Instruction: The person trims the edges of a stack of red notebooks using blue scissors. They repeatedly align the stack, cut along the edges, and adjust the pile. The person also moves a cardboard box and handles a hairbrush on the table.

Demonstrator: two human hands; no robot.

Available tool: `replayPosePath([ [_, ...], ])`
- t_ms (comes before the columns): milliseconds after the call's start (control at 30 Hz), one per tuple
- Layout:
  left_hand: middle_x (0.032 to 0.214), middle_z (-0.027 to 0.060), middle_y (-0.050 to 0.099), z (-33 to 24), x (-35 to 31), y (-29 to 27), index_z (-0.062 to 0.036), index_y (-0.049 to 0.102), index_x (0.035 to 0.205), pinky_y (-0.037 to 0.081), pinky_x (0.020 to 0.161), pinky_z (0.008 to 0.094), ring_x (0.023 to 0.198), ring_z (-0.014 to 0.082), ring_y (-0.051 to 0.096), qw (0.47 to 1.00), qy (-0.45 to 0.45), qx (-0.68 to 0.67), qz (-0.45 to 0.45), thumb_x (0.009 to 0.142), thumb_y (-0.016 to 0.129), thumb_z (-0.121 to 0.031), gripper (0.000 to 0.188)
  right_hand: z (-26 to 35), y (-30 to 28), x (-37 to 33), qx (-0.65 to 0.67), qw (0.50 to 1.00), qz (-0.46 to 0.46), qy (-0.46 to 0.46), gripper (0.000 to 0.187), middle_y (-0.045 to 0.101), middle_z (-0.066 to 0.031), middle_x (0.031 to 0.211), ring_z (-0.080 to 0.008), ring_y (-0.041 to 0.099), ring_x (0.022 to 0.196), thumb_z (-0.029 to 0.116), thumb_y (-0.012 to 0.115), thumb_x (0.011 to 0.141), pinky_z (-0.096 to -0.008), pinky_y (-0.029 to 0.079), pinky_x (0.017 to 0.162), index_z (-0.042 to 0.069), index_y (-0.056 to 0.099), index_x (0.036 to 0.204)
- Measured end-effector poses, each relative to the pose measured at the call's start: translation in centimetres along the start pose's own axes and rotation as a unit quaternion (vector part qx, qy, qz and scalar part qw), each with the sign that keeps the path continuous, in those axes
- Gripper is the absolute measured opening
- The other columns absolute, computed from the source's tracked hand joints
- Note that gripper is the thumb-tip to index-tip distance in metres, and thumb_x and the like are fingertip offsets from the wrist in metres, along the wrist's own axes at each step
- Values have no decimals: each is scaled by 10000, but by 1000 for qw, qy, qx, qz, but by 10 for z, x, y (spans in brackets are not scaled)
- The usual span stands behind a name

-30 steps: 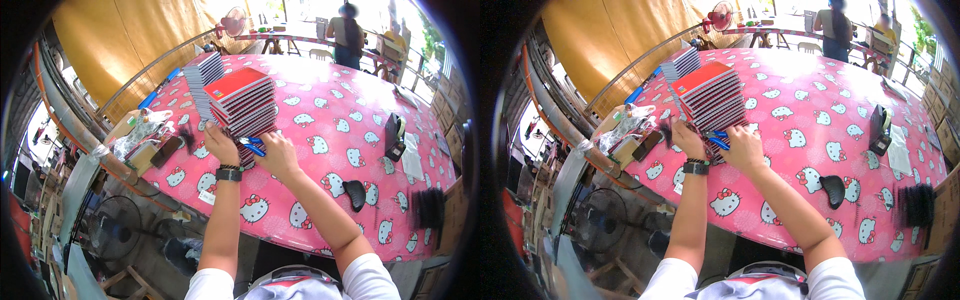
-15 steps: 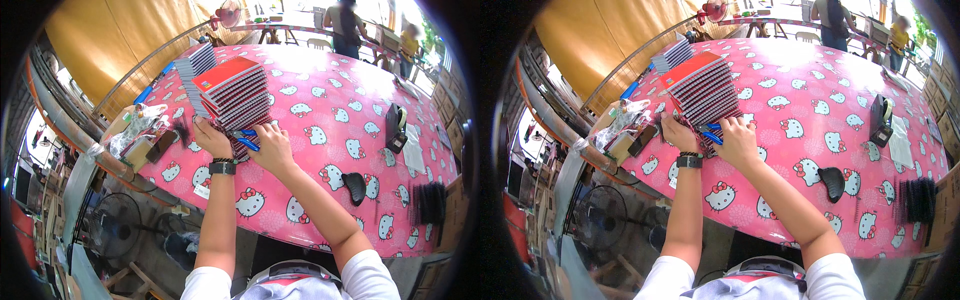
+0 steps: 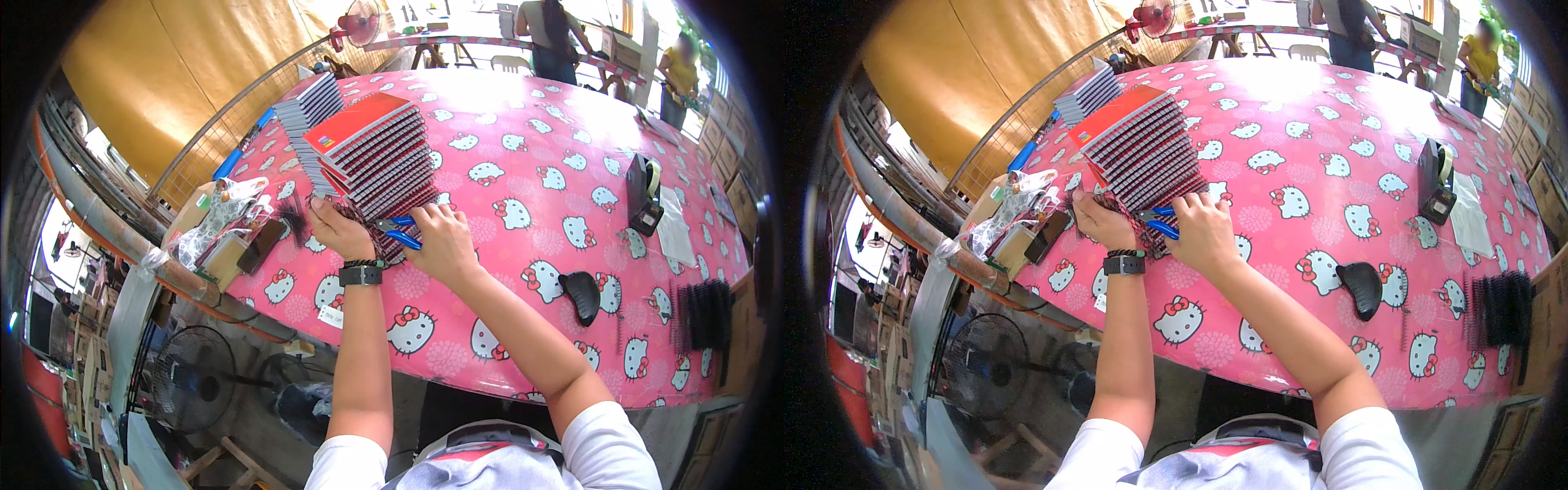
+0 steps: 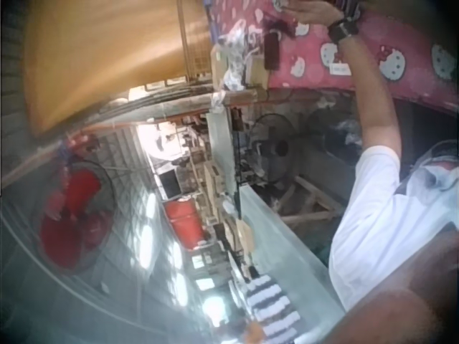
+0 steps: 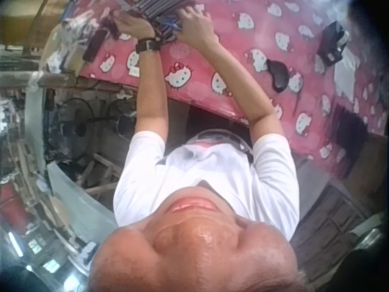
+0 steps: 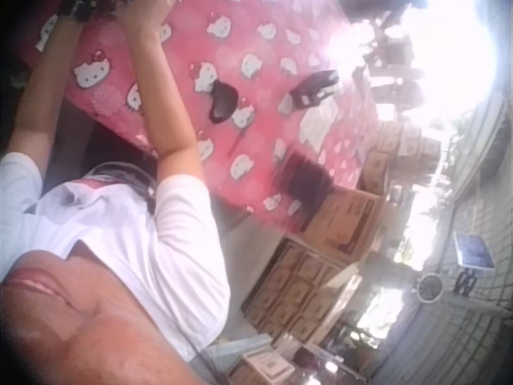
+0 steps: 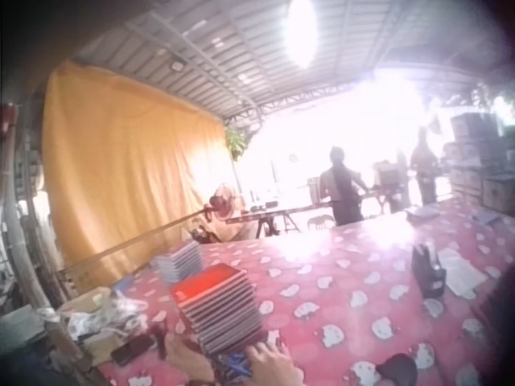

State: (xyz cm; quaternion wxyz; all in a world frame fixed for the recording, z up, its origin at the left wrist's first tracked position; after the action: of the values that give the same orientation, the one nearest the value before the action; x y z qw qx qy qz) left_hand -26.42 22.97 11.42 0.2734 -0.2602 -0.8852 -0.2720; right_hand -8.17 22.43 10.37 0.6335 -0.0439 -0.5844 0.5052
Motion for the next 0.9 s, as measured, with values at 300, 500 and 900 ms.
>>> replayPosePath([
  [300,574,-39,342,14,5,-2,-67,391,662,245,455,249,502,73,303,988,-111,-103,-21,997,392,-379,457,-8,13,-4,62,985,137,82,239,607,-153,750,-332,627,719,220,662,692,-442,500,678,32,571,808],
  [500,522,-54,340,38,3,-29,-169,408,640,237,438,228,452,76,331,893,-327,-281,-129,968,406,-456,436,-73,3,-58,179,970,104,130,259,612,-160,735,-296,623,678,217,699,703,-409,482,653,18,597,834],
  [900,586,13,440,39,-181,-11,-116,468,710,349,427,277,460,151,420,884,-385,-127,232,940,524,-368,345,-158,-29,-136,319,871,-92,361,246,606,-14,759,-68,526,678,176,696,792,-250,451,615,4,602,940],
])
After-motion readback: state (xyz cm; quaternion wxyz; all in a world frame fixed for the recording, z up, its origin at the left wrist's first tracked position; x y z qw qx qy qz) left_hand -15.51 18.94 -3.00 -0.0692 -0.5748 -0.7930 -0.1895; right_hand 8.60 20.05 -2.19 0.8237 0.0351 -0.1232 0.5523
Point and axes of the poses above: each hand's wrist, its own x-axis towards the middle knuckle, its own y-axis out of the palm, z = x × y, the point moved 8 cm from there along x, towards the middle knuckle
